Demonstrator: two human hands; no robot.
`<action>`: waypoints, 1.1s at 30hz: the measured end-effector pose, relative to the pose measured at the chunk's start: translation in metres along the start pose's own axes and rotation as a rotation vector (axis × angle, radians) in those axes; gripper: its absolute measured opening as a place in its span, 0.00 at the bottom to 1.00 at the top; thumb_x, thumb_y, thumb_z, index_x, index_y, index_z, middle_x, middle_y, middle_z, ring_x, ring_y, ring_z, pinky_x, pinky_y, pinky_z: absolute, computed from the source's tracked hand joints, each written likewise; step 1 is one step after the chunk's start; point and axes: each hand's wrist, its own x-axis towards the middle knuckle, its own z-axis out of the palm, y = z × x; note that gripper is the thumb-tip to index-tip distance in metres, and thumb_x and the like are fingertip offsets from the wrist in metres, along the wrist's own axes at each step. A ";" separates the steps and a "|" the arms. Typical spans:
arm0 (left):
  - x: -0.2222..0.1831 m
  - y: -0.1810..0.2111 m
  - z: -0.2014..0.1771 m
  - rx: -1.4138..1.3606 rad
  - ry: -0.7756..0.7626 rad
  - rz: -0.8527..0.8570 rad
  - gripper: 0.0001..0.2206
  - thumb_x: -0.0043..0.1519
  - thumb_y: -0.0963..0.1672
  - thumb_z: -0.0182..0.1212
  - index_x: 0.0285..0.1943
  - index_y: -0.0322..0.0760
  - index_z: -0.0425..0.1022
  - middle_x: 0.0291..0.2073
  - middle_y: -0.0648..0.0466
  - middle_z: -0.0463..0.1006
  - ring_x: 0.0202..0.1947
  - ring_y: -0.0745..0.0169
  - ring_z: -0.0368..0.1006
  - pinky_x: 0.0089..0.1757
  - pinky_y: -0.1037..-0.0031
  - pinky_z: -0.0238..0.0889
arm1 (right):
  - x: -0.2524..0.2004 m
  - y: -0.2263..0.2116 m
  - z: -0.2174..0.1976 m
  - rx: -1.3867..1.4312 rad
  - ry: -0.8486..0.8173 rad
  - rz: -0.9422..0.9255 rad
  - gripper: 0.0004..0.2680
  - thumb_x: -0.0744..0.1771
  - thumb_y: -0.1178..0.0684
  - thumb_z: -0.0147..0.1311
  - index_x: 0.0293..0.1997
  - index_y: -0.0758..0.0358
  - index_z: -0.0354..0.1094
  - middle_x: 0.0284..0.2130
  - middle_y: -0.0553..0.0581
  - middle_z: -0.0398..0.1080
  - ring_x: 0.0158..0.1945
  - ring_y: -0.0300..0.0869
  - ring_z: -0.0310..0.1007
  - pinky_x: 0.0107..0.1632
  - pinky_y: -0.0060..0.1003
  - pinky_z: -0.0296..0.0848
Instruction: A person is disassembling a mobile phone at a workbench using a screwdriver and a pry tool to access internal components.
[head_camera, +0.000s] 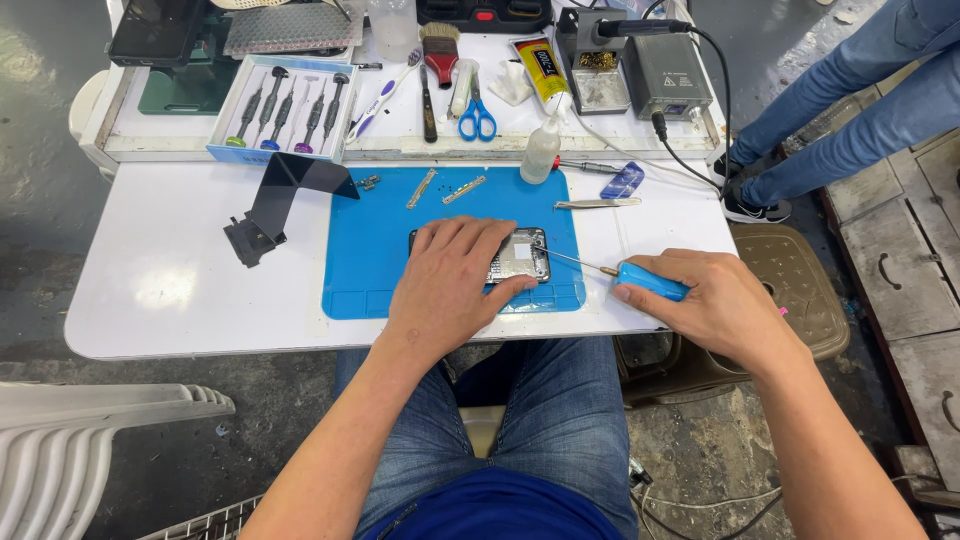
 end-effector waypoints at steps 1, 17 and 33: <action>0.000 0.000 0.000 0.003 -0.018 -0.008 0.27 0.66 0.59 0.55 0.65 0.40 0.71 0.56 0.52 0.78 0.57 0.49 0.69 0.55 0.55 0.58 | 0.000 -0.002 -0.001 0.006 -0.018 0.038 0.16 0.65 0.39 0.56 0.51 0.54 0.78 0.34 0.47 0.80 0.33 0.41 0.75 0.36 0.39 0.66; 0.000 -0.001 0.002 0.004 -0.006 0.006 0.27 0.66 0.59 0.55 0.64 0.39 0.71 0.56 0.52 0.78 0.57 0.50 0.69 0.55 0.55 0.58 | 0.001 0.004 0.002 -0.013 0.008 -0.025 0.16 0.64 0.40 0.58 0.51 0.56 0.78 0.35 0.49 0.81 0.34 0.43 0.77 0.35 0.41 0.67; 0.000 0.000 0.000 0.007 -0.013 0.001 0.27 0.66 0.59 0.55 0.64 0.40 0.71 0.56 0.53 0.78 0.57 0.50 0.69 0.55 0.55 0.58 | 0.000 0.001 0.000 0.002 -0.017 0.068 0.16 0.64 0.37 0.56 0.51 0.53 0.79 0.34 0.46 0.81 0.31 0.41 0.73 0.34 0.40 0.66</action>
